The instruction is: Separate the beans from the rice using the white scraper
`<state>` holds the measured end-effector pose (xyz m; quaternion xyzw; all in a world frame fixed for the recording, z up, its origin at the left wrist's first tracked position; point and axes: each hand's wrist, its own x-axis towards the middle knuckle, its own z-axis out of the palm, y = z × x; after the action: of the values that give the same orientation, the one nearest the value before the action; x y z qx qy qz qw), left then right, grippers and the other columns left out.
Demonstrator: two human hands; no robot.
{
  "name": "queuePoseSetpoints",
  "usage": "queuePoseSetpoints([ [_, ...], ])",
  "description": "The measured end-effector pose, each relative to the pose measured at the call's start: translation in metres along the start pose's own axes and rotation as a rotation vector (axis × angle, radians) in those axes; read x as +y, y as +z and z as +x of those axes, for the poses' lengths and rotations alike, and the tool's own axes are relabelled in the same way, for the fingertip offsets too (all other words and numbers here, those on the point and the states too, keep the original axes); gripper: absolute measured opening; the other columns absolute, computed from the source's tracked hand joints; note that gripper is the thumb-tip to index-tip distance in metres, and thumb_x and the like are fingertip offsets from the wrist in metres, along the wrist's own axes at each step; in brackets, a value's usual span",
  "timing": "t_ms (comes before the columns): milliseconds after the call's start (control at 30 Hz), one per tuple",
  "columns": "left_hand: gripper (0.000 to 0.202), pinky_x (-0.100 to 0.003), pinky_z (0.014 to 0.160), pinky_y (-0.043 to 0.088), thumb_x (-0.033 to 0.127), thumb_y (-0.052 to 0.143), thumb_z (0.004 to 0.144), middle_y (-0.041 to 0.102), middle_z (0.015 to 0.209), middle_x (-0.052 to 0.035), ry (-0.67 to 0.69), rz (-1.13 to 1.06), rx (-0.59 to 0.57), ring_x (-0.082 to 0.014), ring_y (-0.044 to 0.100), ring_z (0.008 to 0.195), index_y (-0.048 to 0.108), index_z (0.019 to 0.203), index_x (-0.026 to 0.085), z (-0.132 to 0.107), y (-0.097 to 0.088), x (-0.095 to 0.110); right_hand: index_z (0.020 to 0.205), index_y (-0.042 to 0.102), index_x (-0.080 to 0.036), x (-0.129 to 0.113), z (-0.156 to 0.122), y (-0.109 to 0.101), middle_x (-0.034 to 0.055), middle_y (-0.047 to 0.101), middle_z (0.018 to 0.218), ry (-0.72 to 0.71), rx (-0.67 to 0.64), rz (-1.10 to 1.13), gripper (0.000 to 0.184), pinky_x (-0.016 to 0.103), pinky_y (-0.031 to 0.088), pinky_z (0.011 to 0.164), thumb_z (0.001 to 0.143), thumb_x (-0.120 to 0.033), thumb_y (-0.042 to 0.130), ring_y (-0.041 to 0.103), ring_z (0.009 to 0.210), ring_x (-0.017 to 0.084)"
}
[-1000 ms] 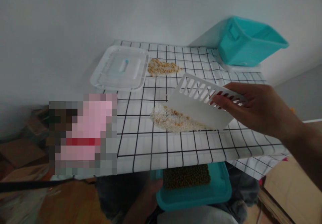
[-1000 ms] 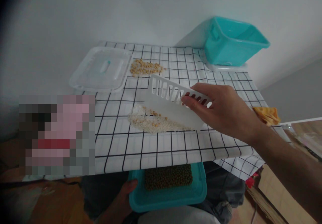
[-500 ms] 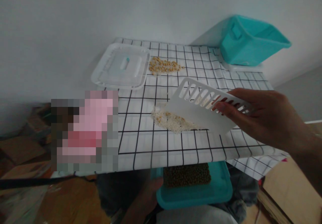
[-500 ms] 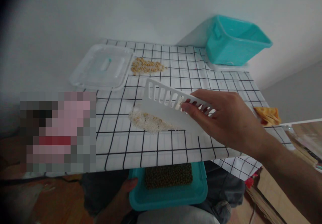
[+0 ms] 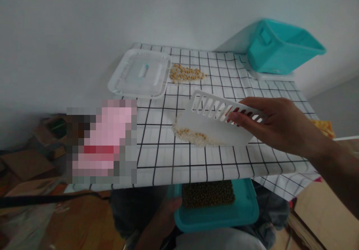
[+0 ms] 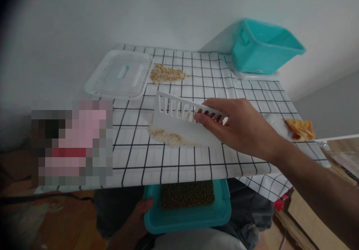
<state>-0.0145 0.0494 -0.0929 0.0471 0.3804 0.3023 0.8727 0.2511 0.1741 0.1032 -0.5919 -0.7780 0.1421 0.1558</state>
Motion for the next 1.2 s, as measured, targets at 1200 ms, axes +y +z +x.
queuePoseSetpoints([
  [1200, 0.046, -0.048, 0.093, 0.05, 0.026, 0.074, 0.064, 0.077, 0.09, -0.011, -0.003, 0.005, 0.132, -0.0371, 0.065, 0.103, 0.07, 0.109, 0.016, -0.017, -0.012, 0.014, 0.09, 0.063, -0.027, -0.006, -0.026, 0.002, -0.0019, 0.06, 0.066, -0.058, 0.025, -0.101, 0.014, 0.027, 0.033, 0.048, 0.087, -0.039, 0.055, 0.052, 0.052, 0.013],
])
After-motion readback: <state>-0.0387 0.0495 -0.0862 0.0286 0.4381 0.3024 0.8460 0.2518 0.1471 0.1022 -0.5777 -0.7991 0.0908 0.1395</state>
